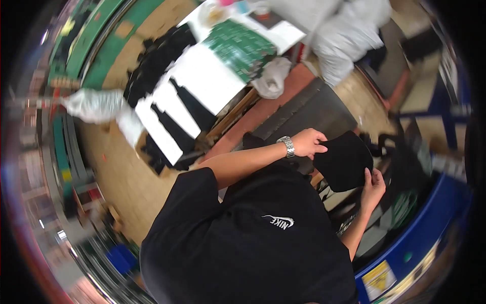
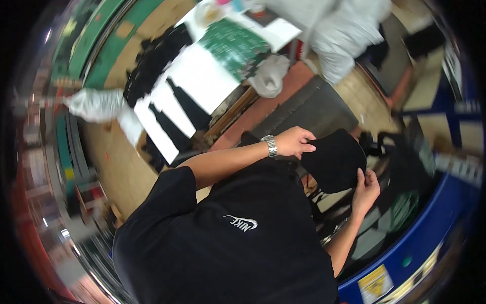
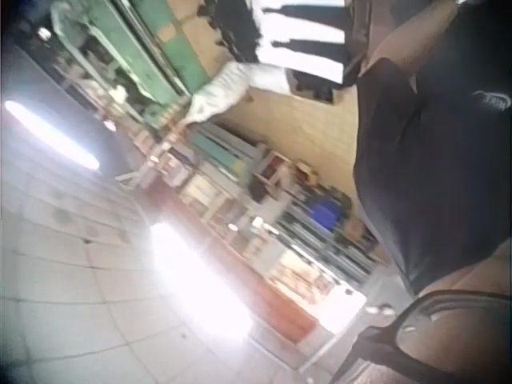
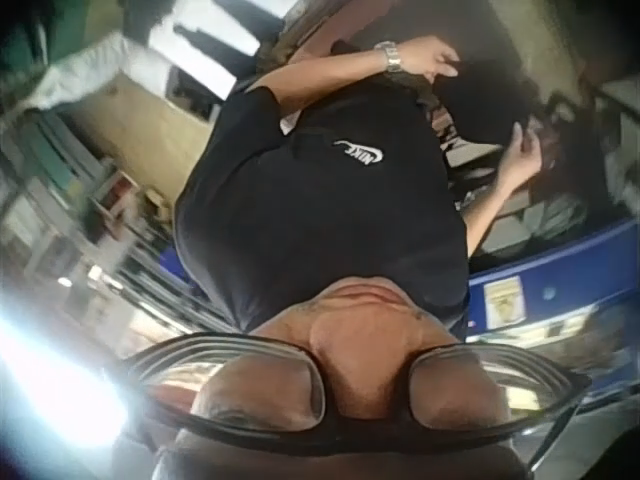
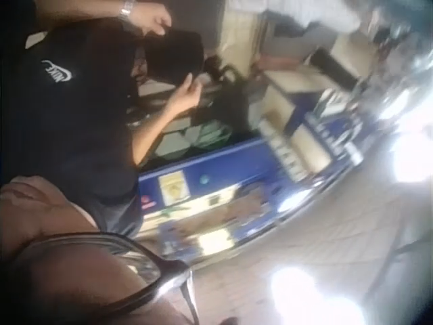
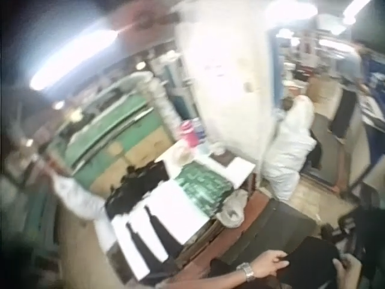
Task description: Cutting shoe components from material sheets using a press and scissors, then organizing them with rubber bands.
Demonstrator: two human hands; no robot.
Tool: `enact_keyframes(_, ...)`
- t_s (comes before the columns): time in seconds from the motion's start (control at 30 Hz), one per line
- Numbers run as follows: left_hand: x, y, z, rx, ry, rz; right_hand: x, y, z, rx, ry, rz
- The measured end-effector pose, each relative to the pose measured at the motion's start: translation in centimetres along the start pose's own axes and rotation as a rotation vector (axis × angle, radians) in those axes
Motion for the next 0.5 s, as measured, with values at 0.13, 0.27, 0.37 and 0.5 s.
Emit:
enact_keyframes(0.13, -8.4, -8.2, -3.0, 0.020, -0.182, 0.381, 12.0, 4.2, -10.9, -0.169, -0.374, -0.231)
enact_keyframes(0.27, -13.7, -15.4, -7.8, 0.089, -0.436, 0.687, 26.0, 4.5, -19.6, -0.361, -0.342, -0.516)
enact_keyframes(0.37, -15.9, -20.6, -9.8, 0.131, -0.599, 0.897, 37.1, 3.1, -23.7, -0.531, -0.289, -0.855)
enact_keyframes(0.5, -16.5, -24.2, -14.7, 0.186, -0.946, 1.171, 50.8, -0.4, -26.8, -0.865, -0.542, -1.025)
Point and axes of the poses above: each hand's wrist, its own y-axis towards the middle knuckle, its own x-axis out of the palm, z = x × y, the point moved 3 cm from there along y, towards the middle knuckle, and after that the axes turned 10 degrees about x, right-handed, at the moved point
